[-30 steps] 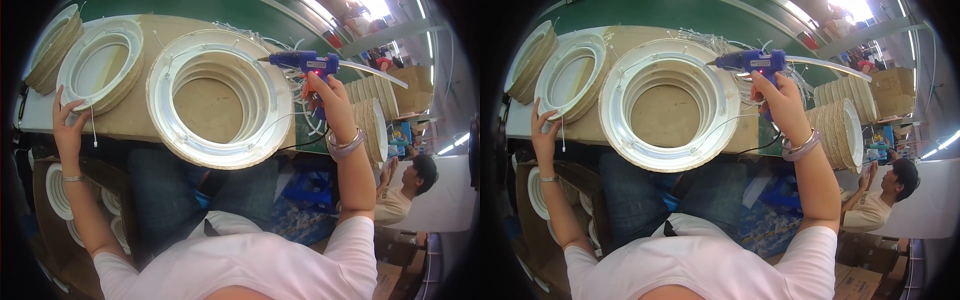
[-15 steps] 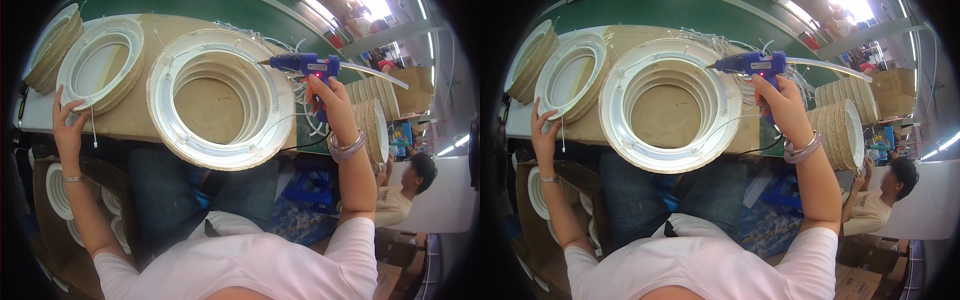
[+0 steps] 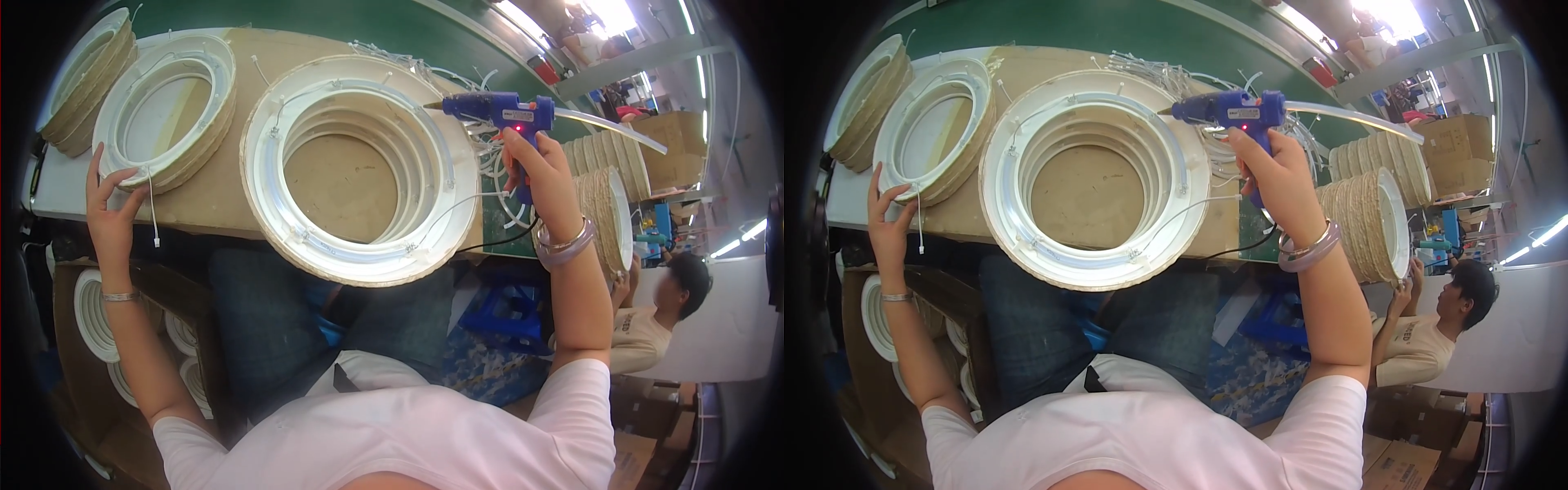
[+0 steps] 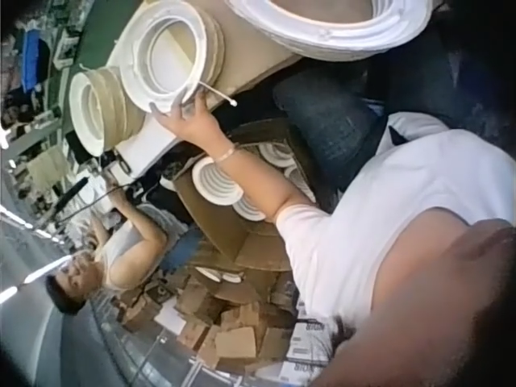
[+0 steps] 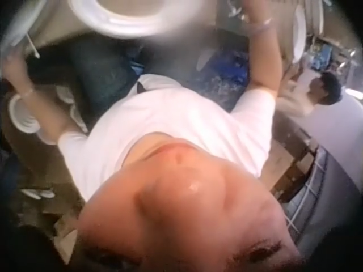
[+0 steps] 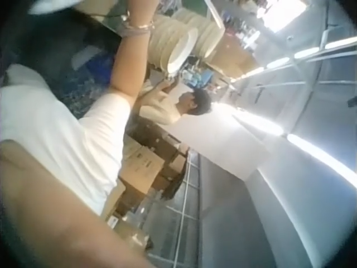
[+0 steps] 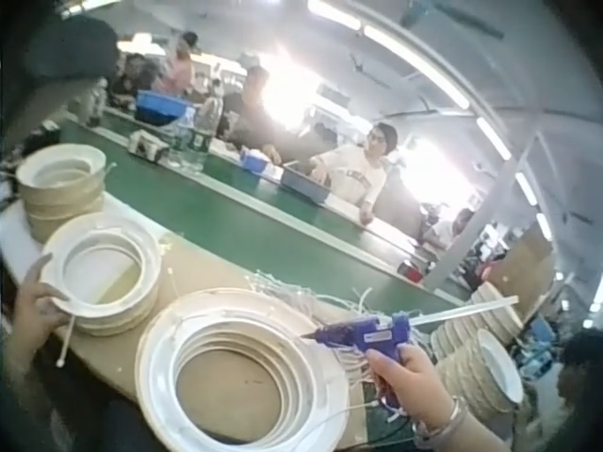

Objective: Using a hot glue gun to secure wiring onto circular plastic lighting fixture components.

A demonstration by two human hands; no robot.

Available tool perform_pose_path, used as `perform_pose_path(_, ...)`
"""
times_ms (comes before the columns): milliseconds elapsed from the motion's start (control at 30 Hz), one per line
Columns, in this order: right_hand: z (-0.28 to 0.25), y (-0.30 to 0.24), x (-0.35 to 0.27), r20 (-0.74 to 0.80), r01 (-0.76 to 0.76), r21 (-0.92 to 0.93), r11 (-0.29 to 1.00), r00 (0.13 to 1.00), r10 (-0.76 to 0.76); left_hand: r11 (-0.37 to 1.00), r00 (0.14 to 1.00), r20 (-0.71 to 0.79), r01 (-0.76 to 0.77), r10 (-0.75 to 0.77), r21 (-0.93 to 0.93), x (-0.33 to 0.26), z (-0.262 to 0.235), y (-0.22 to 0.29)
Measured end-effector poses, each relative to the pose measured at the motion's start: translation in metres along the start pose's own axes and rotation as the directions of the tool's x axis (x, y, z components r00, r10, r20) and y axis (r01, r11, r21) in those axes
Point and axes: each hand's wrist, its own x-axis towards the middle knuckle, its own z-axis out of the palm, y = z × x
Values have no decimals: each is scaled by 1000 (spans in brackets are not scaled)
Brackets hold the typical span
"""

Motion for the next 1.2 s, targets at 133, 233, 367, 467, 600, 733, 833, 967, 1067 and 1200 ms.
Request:
perform_pose_path(133, 0, -1, 1, -2, -15, 23, 1000, 1000, 15, 1000, 1000, -7, -7, 7, -25, 2, 1, 3)
perform_pose_path(233, 2, -1, 3, 8, -14, 21, 1000, 1000, 14, 1000, 1000, -12, -9, 9, 6, 4, -2, 3)
perform_pose_path(367, 7, -3, 4, 4, -19, 10, 1000, 1000, 19, 1000, 999, -33, -2, 3, 28, 4, -6, 8)
perform_pose_path(467, 5, -4, 0, 0, 0, -17, 1000, 1000, 0, 998, 997, -38, 65, -66, -18, 2, -1, 23)
perform_pose_path(600, -3, 1, 3, 69, -31, 152, 988, 997, 21, 998, 997, -29, 68, -68, -10, 2, 3, 22)
perform_pose_path(733, -5, -6, 5, 161, -110, 367, 924, 985, 53, 996, 997, -2, 81, -81, -29, -3, 0, 22)
perform_pose_path(833, 2, -13, 6, 171, -133, 453, 882, 983, 61, 997, 998, -5, 67, -67, -29, -4, 2, 19)
perform_pose_path(967, 2, -19, 12, 226, -70, 437, 897, 973, -34, 996, 998, -10, 64, -65, -64, 0, 1, 21)
perform_pose_path(1067, 3, -24, 17, 231, -45, 362, 931, 972, -42, 998, 999, -11, 46, -46, -41, 3, 0, 17)
perform_pose_path(1200, 9, -24, 23, 201, 5, 294, 956, 977, -67, 997, 999, -26, 33, -34, -65, 3, 0, 17)
